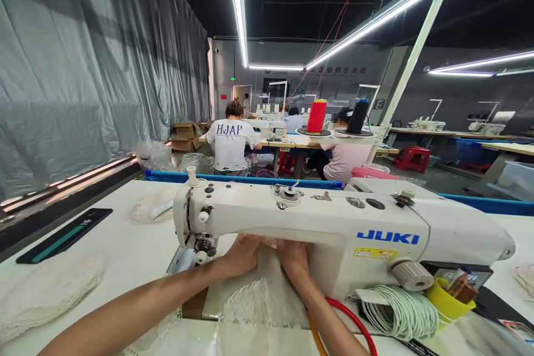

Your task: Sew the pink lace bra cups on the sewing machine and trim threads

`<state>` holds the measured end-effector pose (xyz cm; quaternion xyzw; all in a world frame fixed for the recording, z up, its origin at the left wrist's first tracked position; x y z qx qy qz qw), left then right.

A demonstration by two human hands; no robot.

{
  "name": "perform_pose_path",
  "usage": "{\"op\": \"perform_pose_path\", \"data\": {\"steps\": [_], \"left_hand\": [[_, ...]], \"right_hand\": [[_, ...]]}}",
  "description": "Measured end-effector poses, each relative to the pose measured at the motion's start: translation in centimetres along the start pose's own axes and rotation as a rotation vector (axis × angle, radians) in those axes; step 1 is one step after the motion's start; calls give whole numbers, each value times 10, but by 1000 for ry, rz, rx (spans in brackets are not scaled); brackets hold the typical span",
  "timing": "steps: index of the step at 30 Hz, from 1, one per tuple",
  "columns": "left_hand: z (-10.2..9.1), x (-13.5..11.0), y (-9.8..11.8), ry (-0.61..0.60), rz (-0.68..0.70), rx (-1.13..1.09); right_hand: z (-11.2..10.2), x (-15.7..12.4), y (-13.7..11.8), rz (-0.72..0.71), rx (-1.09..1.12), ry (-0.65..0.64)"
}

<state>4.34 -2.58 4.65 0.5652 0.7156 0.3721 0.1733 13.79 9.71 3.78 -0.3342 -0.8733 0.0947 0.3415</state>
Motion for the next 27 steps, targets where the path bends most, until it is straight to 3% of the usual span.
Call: {"op": "perform_pose_path", "data": {"steps": [4,9,18,27], "left_hand": [[0,2,7,-42,-58,39],[1,3,21,11,-112,-74],[4,20,21,311,-220,-443],[8,29,9,270,-301,-561]], "right_hand": [[-9,-9,4,-3,-52,-145],[-22,-15,5,-44,-84,-226],[-13,-8,6,-53,-73,-185],[-13,-12,11,-30,-65,-159]]}}
Point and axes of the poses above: each hand's wrist, its own x-axis towards the middle knuckle, its own z-axis out of the palm, y = z × x, the point moved 1 cm from there along x, towards the middle knuckle, and after that the axes turned 13 degrees about -x, right-handed, at the moved point
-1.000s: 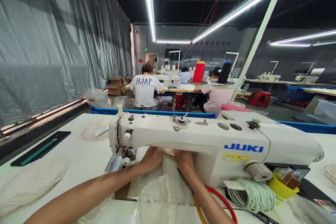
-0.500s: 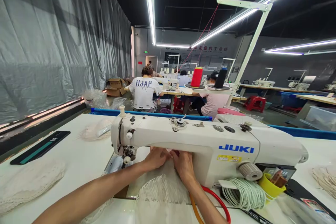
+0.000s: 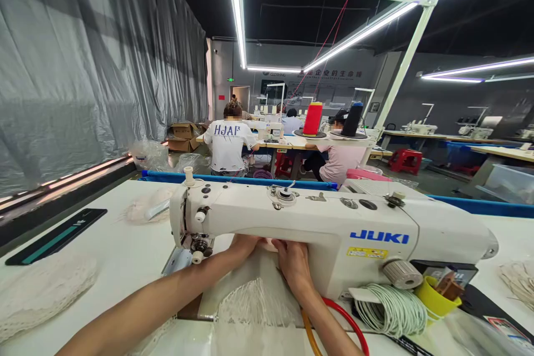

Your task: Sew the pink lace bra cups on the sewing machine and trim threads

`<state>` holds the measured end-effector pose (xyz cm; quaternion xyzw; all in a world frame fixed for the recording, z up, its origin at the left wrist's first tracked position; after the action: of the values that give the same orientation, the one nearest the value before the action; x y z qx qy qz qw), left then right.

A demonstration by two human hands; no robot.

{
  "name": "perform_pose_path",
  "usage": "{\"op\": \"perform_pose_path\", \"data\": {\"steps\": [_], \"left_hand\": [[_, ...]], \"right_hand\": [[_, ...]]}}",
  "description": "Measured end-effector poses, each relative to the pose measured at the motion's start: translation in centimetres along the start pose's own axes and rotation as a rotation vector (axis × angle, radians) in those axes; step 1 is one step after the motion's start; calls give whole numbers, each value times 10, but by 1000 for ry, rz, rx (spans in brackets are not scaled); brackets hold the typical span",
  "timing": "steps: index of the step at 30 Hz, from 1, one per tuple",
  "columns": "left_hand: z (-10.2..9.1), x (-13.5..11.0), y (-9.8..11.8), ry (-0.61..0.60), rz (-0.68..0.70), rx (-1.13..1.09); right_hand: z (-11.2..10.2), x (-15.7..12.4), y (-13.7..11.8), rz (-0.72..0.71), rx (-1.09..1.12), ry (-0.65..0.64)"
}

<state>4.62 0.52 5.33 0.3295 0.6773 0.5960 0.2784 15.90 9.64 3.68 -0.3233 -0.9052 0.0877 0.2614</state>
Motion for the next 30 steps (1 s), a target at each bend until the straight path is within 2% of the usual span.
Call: {"op": "perform_pose_path", "data": {"steps": [4,10,16,21,24,30], "left_hand": [[0,3,-2,-6,-73,-10],[3,-4,9,35,-74,-25],[5,-21,17,-3,-78,-96],[3,-18,13,27,-154,-144],[4,-11,10,26,-187,-182],[11,-5,13,-3,-198,-273]], "right_hand": [[-7,-6,0,2,26,6],[-16,-14,-3,4,79,-43],[-5,-4,-9,53,164,-111],[2,-1,-3,105,219,-135],[1,-5,2,117,224,-112],[-7,-21,1,82,168,21]]}}
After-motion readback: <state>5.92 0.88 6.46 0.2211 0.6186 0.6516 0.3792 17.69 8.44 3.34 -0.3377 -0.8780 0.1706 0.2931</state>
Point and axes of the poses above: each hand's wrist, its own x-axis towards the middle knuckle, its own z-axis out of the palm, y = z × x, the point moved 1 cm from there along x, towards the middle knuckle, and after that the axes turned 13 degrees about -x, right-handed, at the moved point
